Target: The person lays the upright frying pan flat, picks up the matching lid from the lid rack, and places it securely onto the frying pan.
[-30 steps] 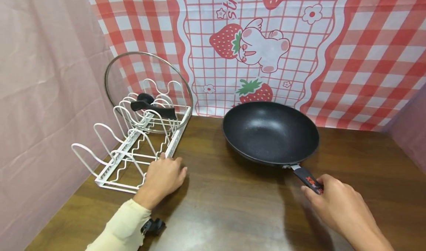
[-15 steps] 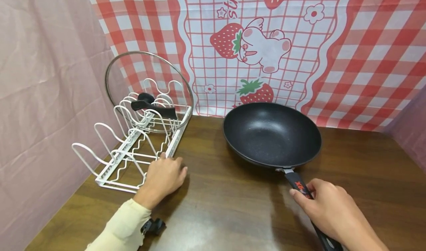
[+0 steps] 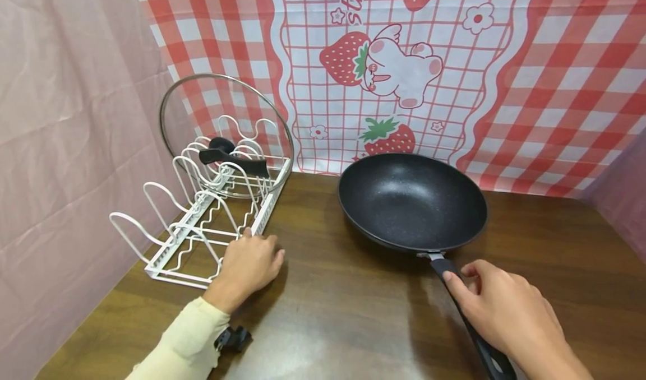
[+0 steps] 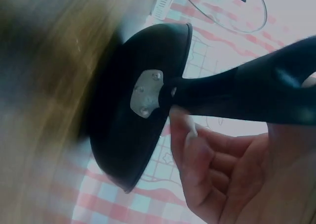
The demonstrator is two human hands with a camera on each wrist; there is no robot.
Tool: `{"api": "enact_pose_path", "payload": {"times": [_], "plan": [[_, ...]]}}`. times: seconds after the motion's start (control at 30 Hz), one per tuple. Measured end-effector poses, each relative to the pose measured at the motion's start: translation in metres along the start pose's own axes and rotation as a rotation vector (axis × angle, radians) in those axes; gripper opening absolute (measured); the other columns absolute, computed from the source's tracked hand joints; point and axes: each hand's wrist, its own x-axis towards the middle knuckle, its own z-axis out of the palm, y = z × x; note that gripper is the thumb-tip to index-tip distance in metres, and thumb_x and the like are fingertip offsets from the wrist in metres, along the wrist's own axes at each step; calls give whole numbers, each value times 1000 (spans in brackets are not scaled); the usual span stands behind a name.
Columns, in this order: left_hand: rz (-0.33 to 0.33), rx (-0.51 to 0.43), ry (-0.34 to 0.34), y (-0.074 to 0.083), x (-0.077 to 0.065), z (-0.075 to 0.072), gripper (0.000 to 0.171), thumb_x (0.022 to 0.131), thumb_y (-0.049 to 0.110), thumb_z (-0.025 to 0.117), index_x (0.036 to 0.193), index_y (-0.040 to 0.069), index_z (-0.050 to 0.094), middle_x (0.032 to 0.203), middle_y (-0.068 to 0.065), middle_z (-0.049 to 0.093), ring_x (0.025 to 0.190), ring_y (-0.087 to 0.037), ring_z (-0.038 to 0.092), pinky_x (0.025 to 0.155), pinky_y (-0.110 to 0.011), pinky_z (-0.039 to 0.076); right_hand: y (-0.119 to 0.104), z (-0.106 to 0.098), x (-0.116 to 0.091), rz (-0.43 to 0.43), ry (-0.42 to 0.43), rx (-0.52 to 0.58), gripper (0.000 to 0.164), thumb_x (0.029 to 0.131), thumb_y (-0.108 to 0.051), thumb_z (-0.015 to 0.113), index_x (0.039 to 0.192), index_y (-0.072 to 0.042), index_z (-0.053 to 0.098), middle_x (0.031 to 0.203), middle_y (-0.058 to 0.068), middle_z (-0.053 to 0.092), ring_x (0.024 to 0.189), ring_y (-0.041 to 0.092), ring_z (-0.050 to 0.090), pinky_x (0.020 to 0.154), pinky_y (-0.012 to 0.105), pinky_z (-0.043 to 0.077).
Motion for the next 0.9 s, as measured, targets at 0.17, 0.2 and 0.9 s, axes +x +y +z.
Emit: {"api": "enact_pose_path", "payload": {"times": [0.17,0.2,0.9], "plan": [[-6,-3,-20,1,1,0,34,84,38,75,73,7,67,64,-14,67,82,-47,70,44,-43,52,-2,-3,3,6,11,-8,64,97,-62,51,118,-3,65,77,-7,65,65,17,61,55,43,45],[-7,-6,-24,1,1,0,34,84,38,75,73,7,67,64,-14,67,82,-47,70,44,-43,52,-2,-3,3,2,12,-7,63,97,-61,51,117,-3,65,79,-6,66,68,19,63,57,45,46],[-9,-8,-42,0,1,-4,34,85,39,74,75,7,67,67,-14,69,85,-48,70,45,-43,52,-25,12,-7,-137,254,15,31,90,-42,71,102,-14,72,101,6,64,83,23,57,65,49,44]]}}
